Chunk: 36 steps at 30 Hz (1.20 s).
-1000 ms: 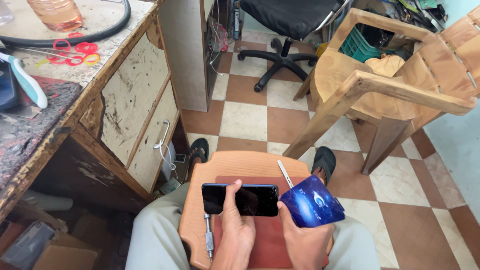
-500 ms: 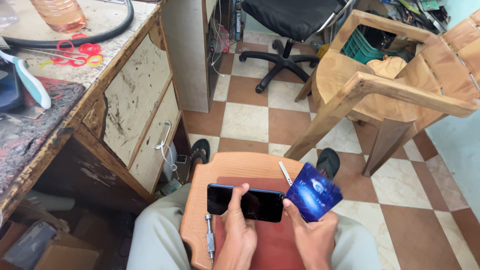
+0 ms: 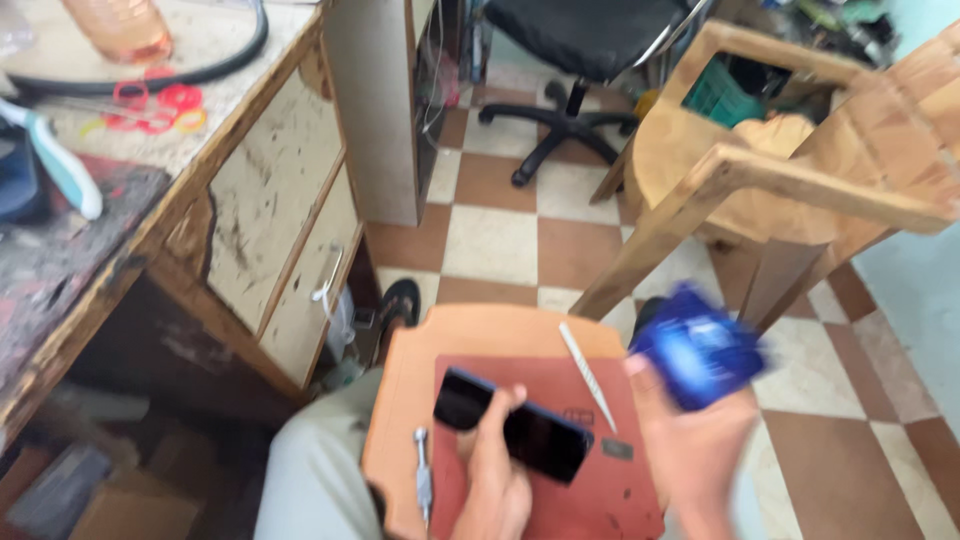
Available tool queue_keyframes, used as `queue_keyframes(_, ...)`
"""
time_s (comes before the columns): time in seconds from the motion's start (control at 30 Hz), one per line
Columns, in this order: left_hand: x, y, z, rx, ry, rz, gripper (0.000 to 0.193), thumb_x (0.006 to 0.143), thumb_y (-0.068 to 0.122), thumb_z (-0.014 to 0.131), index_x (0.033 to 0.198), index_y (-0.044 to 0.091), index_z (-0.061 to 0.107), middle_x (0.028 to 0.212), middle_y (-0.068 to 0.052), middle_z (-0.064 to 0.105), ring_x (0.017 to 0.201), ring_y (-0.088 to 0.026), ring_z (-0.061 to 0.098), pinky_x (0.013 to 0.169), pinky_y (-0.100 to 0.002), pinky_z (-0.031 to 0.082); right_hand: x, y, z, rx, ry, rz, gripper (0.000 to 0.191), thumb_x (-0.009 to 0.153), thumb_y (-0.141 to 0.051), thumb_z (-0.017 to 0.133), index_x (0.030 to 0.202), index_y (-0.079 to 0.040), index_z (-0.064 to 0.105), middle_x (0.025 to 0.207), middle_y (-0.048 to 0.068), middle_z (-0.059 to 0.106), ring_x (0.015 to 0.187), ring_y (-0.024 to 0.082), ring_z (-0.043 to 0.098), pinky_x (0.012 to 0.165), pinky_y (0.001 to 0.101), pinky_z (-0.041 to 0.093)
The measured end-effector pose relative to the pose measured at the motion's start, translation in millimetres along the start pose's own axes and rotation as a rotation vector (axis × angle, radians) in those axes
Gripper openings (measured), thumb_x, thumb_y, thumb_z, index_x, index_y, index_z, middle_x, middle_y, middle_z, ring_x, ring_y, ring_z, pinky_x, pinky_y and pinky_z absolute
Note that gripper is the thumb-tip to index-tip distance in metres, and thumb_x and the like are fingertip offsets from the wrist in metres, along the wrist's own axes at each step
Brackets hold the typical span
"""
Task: The person uses a blue plastic card to pry open the back cover of a smartphone. They then use a screwdriver to remove screws from the internal metal plate and lift the plate to expose the battery and circuitry.
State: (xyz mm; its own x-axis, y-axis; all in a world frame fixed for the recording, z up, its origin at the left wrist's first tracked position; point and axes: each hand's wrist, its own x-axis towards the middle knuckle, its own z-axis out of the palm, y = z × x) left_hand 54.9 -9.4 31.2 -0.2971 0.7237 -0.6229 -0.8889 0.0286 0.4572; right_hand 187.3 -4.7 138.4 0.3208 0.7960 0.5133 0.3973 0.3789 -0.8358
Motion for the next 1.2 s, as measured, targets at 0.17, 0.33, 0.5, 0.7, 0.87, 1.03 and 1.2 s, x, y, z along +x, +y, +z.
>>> queue_keyframes(0.17,9.1,4.0,3.4,0.018,0.045,-0.027,0.039,0.060,0.009,0.085,0.093,0.006,0.066,0.086,-0.005,0.065,0.080,-0.023,0.064,0.074,-0.041,0.054,6.0,15.3,-26.0,0.198,-0.215,0.193,0.013,0.086,-0.007,0.078,0.092,0.001,0.071,0.087,0.006,0.076,0.079,0.013,0.071,0.076,0.0282,0.058)
queue_keyframes(0.33,9.9,0.0,3.0,0.036,0.112,0.022,0.043,0.058,0.009,0.087,0.094,0.011,0.064,0.087,-0.003,0.064,0.081,-0.020,0.063,0.074,-0.040,0.054,-34.1,43.4,-19.5,0.152,-0.283,0.395,0.014,0.082,-0.008,0.079,0.092,0.001,0.076,0.085,0.006,0.078,0.076,0.012,0.070,0.070,0.0297,0.057)
queue_keyframes(0.5,14.5,2.4,4.1,-0.016,0.115,-0.010,0.045,0.056,0.008,0.087,0.095,0.011,0.064,0.088,-0.003,0.063,0.083,-0.021,0.064,0.075,-0.041,0.055,-45.8,55.7,-15.7,0.018,-0.280,0.378,0.014,0.082,-0.008,0.083,0.091,0.001,0.079,0.076,0.011,0.075,0.069,0.015,0.066,0.065,0.0314,0.053)
queue_keyframes(0.7,10.3,2.1,8.6,0.007,0.154,0.039,0.049,0.055,0.006,0.086,0.098,0.013,0.064,0.092,-0.002,0.065,0.085,-0.020,0.063,0.075,-0.040,0.054,-45.8,49.4,-15.0,0.103,-0.253,0.345,0.012,0.081,-0.010,0.078,0.089,0.000,0.077,0.079,0.004,0.078,0.068,0.011,0.071,0.064,0.0279,0.057)
queue_keyframes(0.87,8.2,6.5,11.1,0.033,0.177,-0.031,0.045,0.057,0.008,0.086,0.096,0.009,0.063,0.091,-0.005,0.064,0.083,-0.022,0.064,0.074,-0.042,0.055,-41.8,41.7,-14.1,0.024,-0.275,0.324,0.011,0.082,-0.009,0.081,0.086,0.001,0.078,0.072,0.007,0.075,0.065,0.012,0.067,0.060,0.0284,0.053)
queue_keyframes(1.03,6.5,4.3,12.4,0.052,0.162,0.006,0.040,0.056,0.010,0.088,0.088,0.006,0.064,0.086,-0.006,0.065,0.078,-0.022,0.063,0.071,-0.041,0.054,-40.8,36.0,-14.2,-0.028,-0.272,0.323,0.010,0.079,-0.005,0.081,0.086,0.001,0.078,0.070,0.006,0.076,0.064,0.012,0.070,0.059,0.0283,0.055)
queue_keyframes(1.2,10.2,2.9,14.4,0.018,0.220,0.008,0.037,0.055,0.008,0.086,0.087,0.009,0.066,0.083,-0.004,0.066,0.076,-0.020,0.064,0.069,-0.040,0.054,-42.1,37.0,-15.8,-0.131,-0.257,0.172,0.014,0.074,-0.002,0.081,0.086,0.002,0.076,0.074,0.006,0.079,0.067,0.011,0.076,0.061,0.0279,0.058)
